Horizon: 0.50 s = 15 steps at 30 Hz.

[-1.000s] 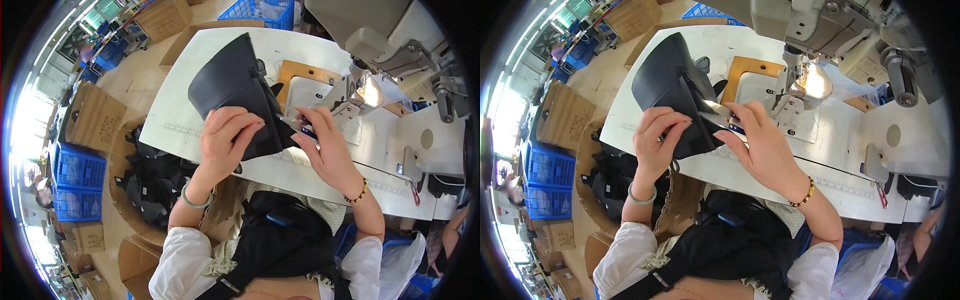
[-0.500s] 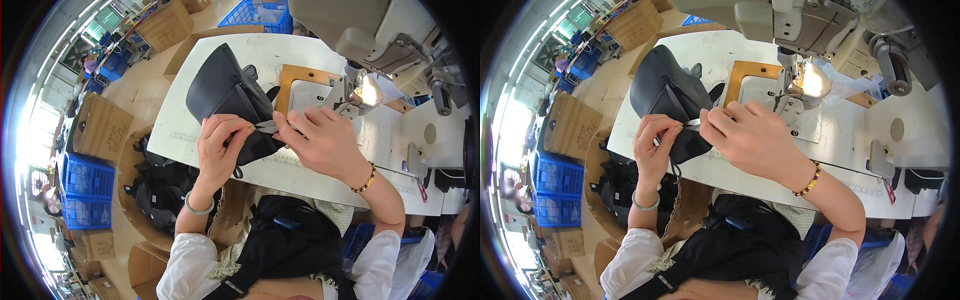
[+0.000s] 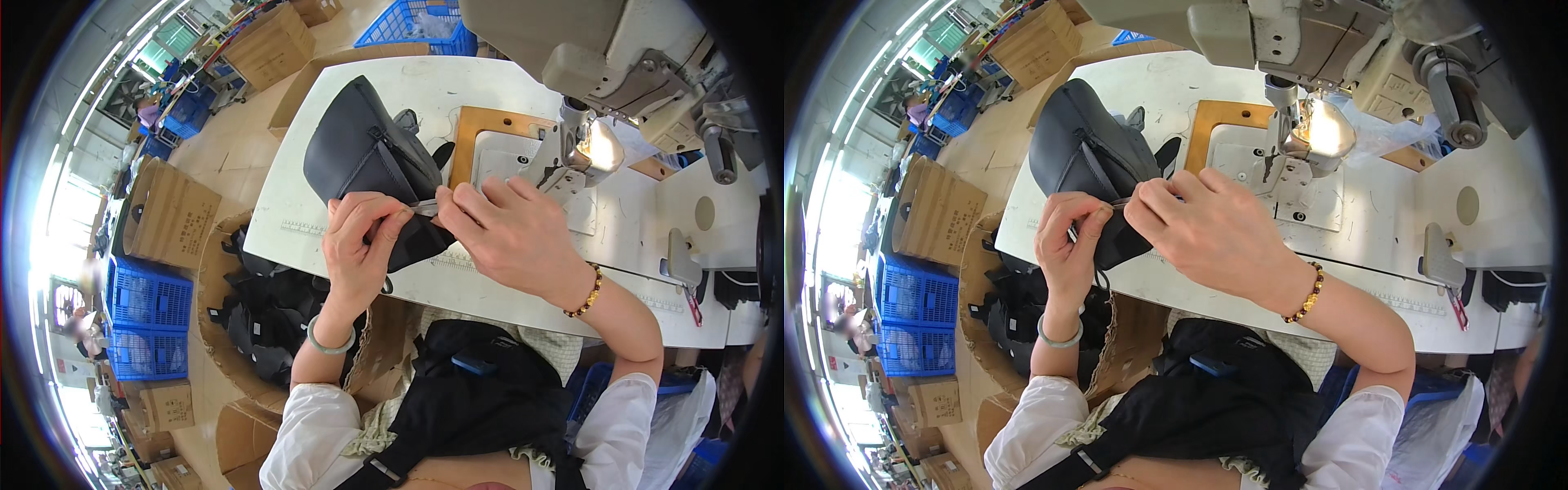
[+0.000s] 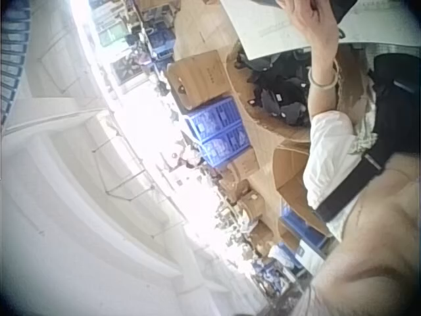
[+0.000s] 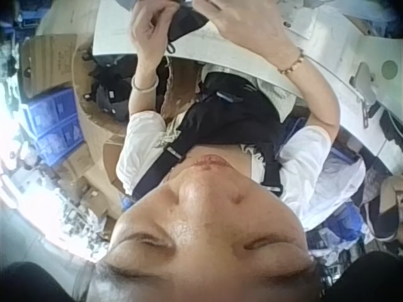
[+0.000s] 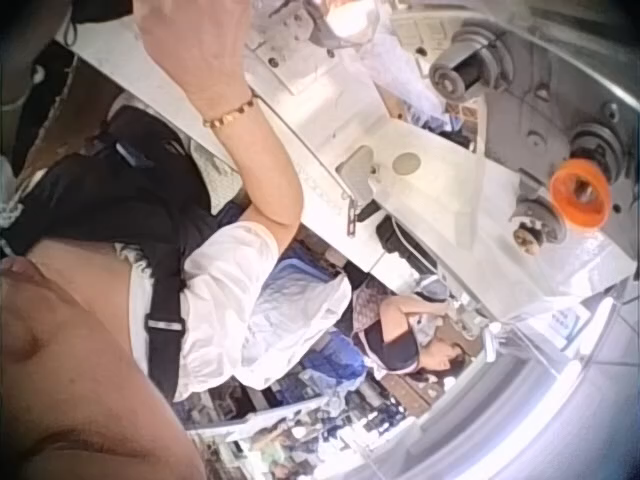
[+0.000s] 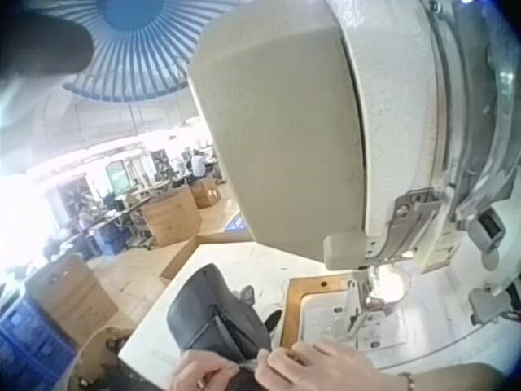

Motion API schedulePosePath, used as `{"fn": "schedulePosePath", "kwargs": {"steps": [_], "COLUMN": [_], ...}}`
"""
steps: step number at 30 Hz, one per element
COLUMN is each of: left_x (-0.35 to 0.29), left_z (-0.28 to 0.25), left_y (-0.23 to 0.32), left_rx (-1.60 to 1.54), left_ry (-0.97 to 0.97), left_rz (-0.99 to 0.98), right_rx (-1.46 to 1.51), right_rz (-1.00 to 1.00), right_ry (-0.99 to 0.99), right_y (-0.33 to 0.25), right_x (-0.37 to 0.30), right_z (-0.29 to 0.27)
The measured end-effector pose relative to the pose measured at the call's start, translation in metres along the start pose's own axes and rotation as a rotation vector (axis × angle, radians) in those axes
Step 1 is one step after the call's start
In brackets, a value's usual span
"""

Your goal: Sewing and trimming a black shoe component using a specialized industrial sewing machine.

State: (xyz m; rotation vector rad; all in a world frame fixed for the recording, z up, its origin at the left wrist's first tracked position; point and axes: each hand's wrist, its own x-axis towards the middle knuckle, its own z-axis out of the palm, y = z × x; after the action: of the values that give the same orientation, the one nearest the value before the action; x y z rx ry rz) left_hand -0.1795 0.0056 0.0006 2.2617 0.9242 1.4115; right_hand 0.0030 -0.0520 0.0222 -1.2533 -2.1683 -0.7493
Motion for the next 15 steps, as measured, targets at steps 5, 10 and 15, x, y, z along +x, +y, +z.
{"fn": "schedulePosePath", "kwargs": {"steps": [5, 10, 15], "left_x": [-0.001, -0.004, -0.002], "left_z": [0.001, -0.012, -0.012], "left_y": [0.001, -0.013, -0.005], "left_rx": [-0.06, 0.03, 0.252], "left_ry": [-0.045, -0.099, -0.198], "left_rz": [0.015, 0.104, 0.182], "right_rx": [0.06, 0.793, 1.089], "right_rz": [0.089, 0.557, 0.53], "right_ry": [-0.044, -0.205, 0.043], "right_y": [-0.001, 0.007, 0.011], "right_x": [-0.001, -0.004, -0.001], "right_z": [0.002, -0.002, 0.048]}}
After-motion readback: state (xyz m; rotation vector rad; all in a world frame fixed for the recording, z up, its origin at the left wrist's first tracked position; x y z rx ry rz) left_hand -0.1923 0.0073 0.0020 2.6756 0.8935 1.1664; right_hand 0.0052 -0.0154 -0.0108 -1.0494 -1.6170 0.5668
